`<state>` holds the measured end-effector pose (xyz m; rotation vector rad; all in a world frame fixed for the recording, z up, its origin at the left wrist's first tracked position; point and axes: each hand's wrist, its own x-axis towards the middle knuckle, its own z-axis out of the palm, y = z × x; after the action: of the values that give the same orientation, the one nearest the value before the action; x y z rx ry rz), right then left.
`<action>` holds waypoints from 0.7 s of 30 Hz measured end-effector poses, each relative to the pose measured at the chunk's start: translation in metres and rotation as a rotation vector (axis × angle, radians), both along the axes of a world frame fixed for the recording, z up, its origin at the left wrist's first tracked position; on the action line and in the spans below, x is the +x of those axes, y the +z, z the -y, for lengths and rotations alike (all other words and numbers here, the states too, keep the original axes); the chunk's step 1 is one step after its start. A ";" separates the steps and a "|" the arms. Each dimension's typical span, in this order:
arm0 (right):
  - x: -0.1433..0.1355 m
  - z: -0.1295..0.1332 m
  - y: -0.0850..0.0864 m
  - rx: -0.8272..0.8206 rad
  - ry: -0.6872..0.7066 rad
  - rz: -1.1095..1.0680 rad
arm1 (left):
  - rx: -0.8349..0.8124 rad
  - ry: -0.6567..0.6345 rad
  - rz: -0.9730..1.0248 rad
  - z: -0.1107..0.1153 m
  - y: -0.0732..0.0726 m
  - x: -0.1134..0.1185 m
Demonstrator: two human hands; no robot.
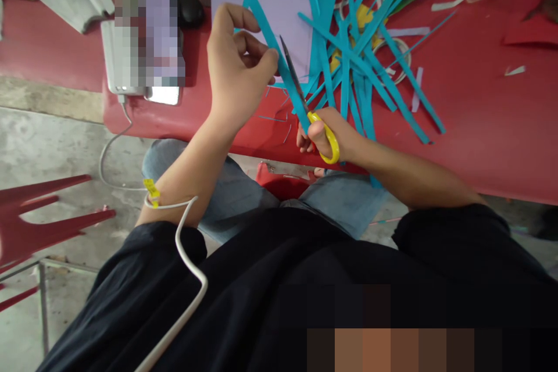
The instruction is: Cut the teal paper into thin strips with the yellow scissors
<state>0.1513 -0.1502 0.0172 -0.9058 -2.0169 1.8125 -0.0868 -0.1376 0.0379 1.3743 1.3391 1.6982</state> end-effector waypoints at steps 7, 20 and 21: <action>0.000 -0.001 -0.003 -0.001 0.004 0.012 | -0.008 0.010 0.027 -0.001 -0.006 0.001; -0.004 0.001 0.000 -0.044 -0.030 0.055 | 0.004 0.014 0.095 0.000 -0.003 0.006; -0.004 0.001 0.001 -0.045 -0.025 0.059 | 0.004 0.023 0.101 -0.001 -0.003 0.006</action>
<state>0.1474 -0.1510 0.0182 -1.0043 -1.9975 1.8453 -0.0803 -0.1368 0.0344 1.2622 1.3006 1.7620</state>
